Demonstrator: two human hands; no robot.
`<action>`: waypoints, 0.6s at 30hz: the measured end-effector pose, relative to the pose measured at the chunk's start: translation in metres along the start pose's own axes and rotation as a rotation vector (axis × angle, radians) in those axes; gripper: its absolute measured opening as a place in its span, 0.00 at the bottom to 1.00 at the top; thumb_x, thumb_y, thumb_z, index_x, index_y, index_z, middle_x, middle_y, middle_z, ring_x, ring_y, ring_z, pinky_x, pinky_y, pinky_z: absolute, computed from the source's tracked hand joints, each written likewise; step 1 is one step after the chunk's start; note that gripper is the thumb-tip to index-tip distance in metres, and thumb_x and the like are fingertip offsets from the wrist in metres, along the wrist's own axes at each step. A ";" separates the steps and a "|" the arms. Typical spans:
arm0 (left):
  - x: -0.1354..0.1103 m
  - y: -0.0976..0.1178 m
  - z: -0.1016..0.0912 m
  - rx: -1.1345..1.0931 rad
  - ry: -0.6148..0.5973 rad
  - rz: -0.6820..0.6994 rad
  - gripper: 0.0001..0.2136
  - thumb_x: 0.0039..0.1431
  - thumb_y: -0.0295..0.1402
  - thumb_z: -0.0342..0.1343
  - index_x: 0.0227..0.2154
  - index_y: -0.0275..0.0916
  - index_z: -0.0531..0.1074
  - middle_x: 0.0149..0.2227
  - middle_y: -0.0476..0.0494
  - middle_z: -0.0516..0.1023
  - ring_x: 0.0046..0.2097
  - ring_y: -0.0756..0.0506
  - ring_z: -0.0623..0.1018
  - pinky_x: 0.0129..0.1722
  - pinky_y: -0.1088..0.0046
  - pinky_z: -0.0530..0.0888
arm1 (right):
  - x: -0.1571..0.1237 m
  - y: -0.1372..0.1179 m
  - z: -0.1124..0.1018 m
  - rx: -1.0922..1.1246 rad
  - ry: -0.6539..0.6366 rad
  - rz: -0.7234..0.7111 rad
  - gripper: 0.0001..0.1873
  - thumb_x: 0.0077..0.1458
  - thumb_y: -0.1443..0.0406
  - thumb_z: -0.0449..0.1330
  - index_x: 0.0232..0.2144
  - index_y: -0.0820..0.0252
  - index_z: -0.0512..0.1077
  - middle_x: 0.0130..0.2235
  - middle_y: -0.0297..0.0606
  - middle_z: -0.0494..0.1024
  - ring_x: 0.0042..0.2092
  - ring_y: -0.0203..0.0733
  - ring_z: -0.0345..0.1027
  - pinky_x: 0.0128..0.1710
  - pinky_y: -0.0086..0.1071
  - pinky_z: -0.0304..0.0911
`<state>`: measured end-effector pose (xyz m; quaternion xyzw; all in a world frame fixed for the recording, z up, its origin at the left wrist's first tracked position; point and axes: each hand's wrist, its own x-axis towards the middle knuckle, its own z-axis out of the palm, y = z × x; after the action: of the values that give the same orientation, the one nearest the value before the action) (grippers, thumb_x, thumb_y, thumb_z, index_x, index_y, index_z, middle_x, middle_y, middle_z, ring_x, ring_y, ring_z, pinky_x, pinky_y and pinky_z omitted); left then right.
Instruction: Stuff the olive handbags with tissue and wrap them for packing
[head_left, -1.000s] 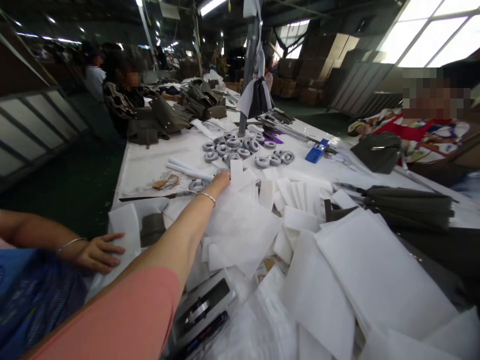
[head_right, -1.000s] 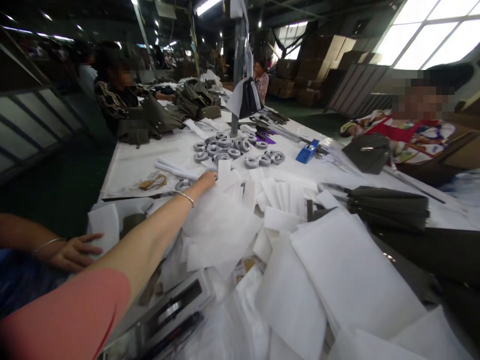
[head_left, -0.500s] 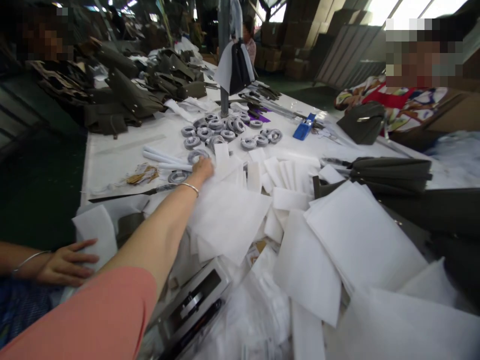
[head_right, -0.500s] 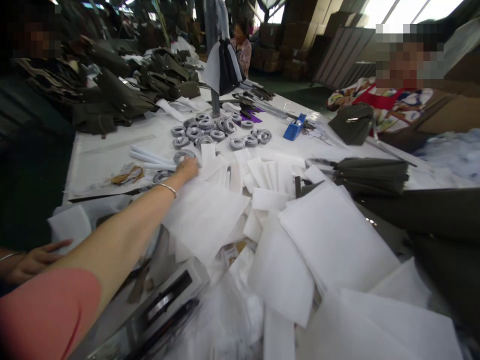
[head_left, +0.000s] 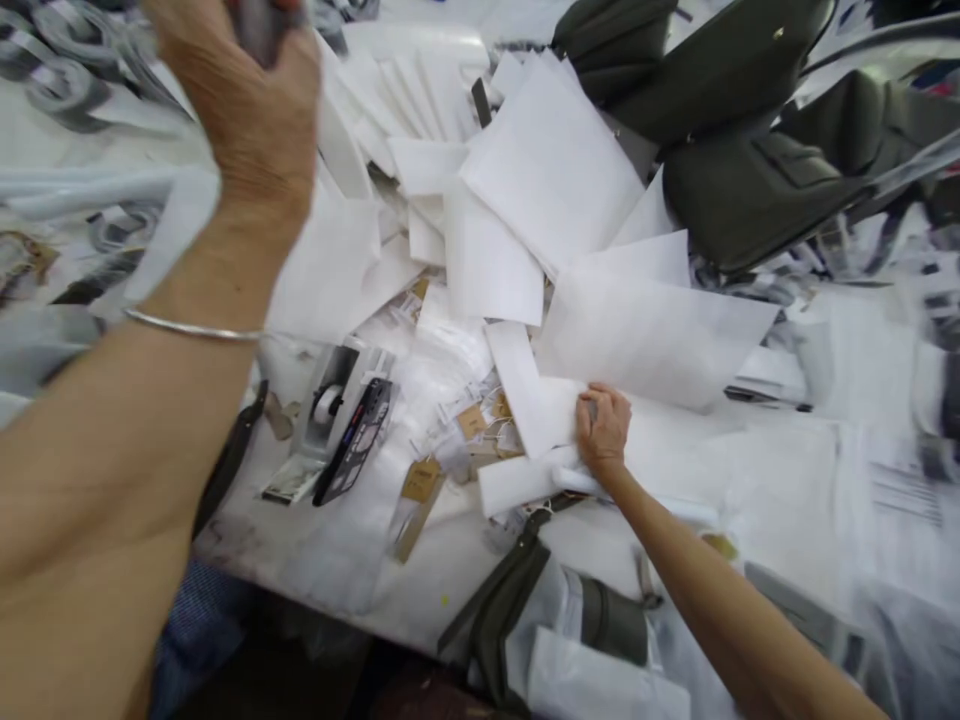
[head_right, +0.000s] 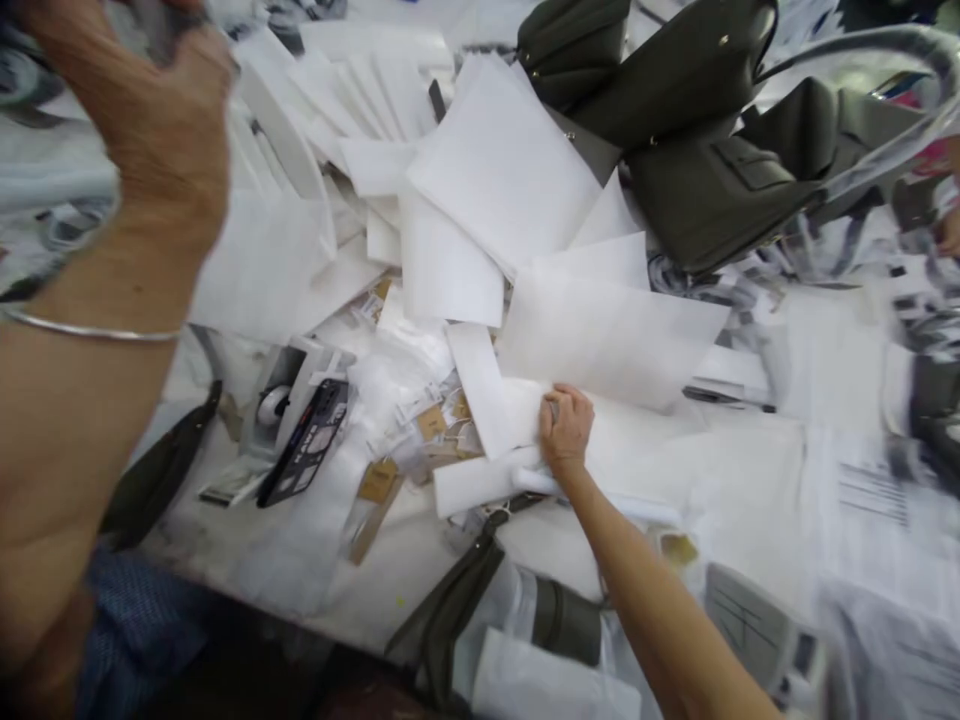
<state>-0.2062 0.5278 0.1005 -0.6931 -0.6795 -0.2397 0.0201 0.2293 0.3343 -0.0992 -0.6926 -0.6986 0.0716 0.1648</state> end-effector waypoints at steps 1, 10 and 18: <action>-0.021 0.032 -0.002 -0.052 0.205 0.108 0.29 0.60 0.36 0.29 0.42 0.12 0.67 0.43 0.43 0.66 0.56 0.32 0.65 0.48 0.50 0.60 | -0.001 0.000 0.000 0.016 0.002 -0.002 0.11 0.62 0.60 0.49 0.38 0.58 0.68 0.49 0.47 0.71 0.54 0.49 0.60 0.56 0.45 0.52; -0.310 0.221 0.019 -0.487 -0.506 0.784 0.18 0.67 0.24 0.41 0.57 0.37 0.65 0.40 0.44 0.76 0.45 0.46 0.75 0.59 0.64 0.64 | 0.010 0.003 -0.010 0.381 -0.112 0.149 0.10 0.57 0.60 0.56 0.35 0.60 0.72 0.50 0.48 0.72 0.56 0.53 0.58 0.59 0.49 0.47; -0.395 0.268 0.030 -0.276 -0.540 0.824 0.15 0.67 0.25 0.43 0.54 0.36 0.65 0.34 0.45 0.74 0.39 0.46 0.75 0.55 0.61 0.67 | -0.021 0.030 -0.092 0.775 -0.265 0.254 0.25 0.58 0.48 0.52 0.39 0.63 0.73 0.39 0.43 0.79 0.41 0.42 0.72 0.42 0.38 0.67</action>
<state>0.0735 0.1503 0.0119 -0.9369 -0.2928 -0.1115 -0.1549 0.2879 0.3024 -0.0256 -0.6449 -0.5443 0.4368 0.3116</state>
